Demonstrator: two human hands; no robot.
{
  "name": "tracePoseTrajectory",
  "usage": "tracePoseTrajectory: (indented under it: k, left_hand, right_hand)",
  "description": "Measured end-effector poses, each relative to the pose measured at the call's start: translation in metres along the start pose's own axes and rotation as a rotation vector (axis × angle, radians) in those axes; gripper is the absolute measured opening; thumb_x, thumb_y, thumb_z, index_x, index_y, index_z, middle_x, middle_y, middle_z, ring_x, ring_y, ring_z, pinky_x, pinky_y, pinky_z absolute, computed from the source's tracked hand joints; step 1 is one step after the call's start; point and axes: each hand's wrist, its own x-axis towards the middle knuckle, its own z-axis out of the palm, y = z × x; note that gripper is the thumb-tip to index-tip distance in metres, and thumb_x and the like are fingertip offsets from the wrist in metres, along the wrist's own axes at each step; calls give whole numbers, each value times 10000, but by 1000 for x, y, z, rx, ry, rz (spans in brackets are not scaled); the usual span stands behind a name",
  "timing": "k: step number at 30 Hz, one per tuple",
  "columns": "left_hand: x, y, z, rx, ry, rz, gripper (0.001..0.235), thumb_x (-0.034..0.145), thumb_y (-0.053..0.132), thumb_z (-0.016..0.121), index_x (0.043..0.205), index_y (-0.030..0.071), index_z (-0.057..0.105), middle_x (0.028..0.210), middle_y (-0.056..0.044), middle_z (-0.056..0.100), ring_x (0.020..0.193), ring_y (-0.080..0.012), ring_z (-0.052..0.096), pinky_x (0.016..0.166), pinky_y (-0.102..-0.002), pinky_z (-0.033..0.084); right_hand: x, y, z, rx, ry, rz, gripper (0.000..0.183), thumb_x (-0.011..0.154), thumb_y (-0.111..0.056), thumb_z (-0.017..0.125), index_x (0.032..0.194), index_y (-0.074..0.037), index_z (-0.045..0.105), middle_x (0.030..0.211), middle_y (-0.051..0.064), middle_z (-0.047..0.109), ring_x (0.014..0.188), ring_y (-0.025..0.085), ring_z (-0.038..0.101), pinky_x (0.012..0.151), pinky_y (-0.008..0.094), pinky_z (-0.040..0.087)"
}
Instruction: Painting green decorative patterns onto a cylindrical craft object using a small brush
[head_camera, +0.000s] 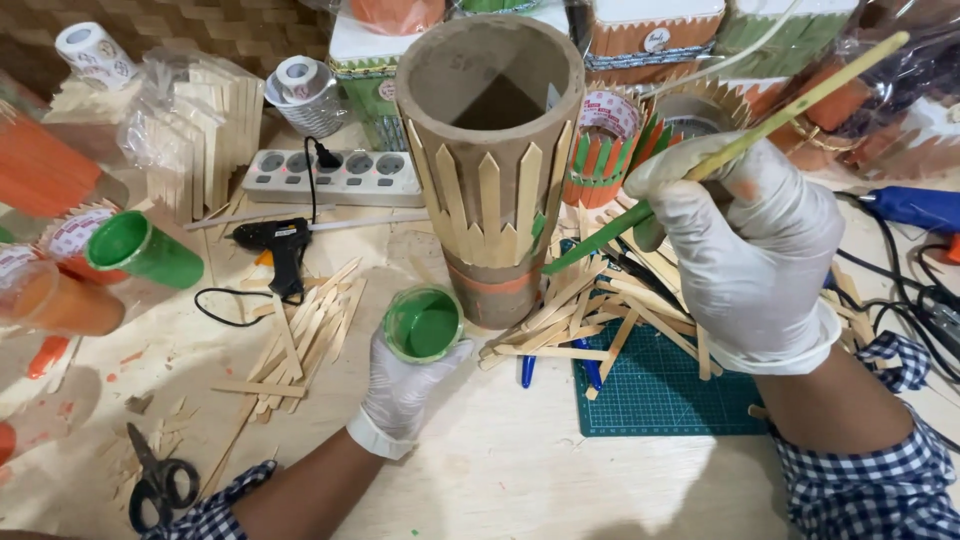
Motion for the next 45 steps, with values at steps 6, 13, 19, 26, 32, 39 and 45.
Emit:
tracePoseTrajectory:
  k: [6,13,19,26,32,39,45]
  left_hand:
    - [-3,7,2,-32,26,-63,658,618,-55,904,1217,83,670,1191,-107,754,1154,-245,710,1057,-398,585]
    - [1,-6,-3,-46,30,-44,674,610,-51,913,1227,77,672,1206,-110,756,1164,-237,705,1060,-384,573]
    - [2,-41,-11,-236,91,-197,838,589,-157,857,1327,126,577,1338,-158,665,1218,-266,639,1051,-424,560]
    - [2,-26,-8,-45,81,-99,689,577,-82,920,1208,71,687,1170,-114,770,1108,-221,718,1008,-373,591]
    - [1,-11,-4,-14,64,-73,663,596,-59,914,1208,73,694,1179,-107,773,1129,-224,721,1040,-377,577]
    - [2,-15,-6,-42,71,-109,678,573,-82,917,1199,55,698,1175,-121,776,1124,-232,726,1031,-378,583]
    - [3,-23,-9,-58,97,-159,701,555,-104,913,1204,53,700,1186,-131,774,1140,-246,723,1030,-391,586]
  right_hand:
    - [1,11,3,72,53,4,170,1102,-80,586,1125,88,582,1038,199,664,682,193,597,599,240,567]
    - [2,7,9,-12,82,56,117,1118,-47,614,1075,57,648,943,135,654,673,166,587,607,239,515]
    - [2,12,8,-45,43,14,156,1111,-97,599,1089,46,657,936,109,656,698,158,583,662,264,512]
    - [2,13,11,-98,60,-46,119,1105,-47,627,1098,64,669,998,132,682,838,198,621,812,322,548]
    - [3,12,13,-49,76,-74,111,1109,-27,602,1073,75,627,972,163,664,790,216,610,755,323,552]
    - [2,13,13,-13,98,-89,147,1112,-66,573,1105,80,592,984,196,666,754,233,626,703,329,604]
    - [-10,44,5,70,87,-300,442,1178,3,567,1512,-282,512,1122,198,644,1012,313,668,838,427,675]
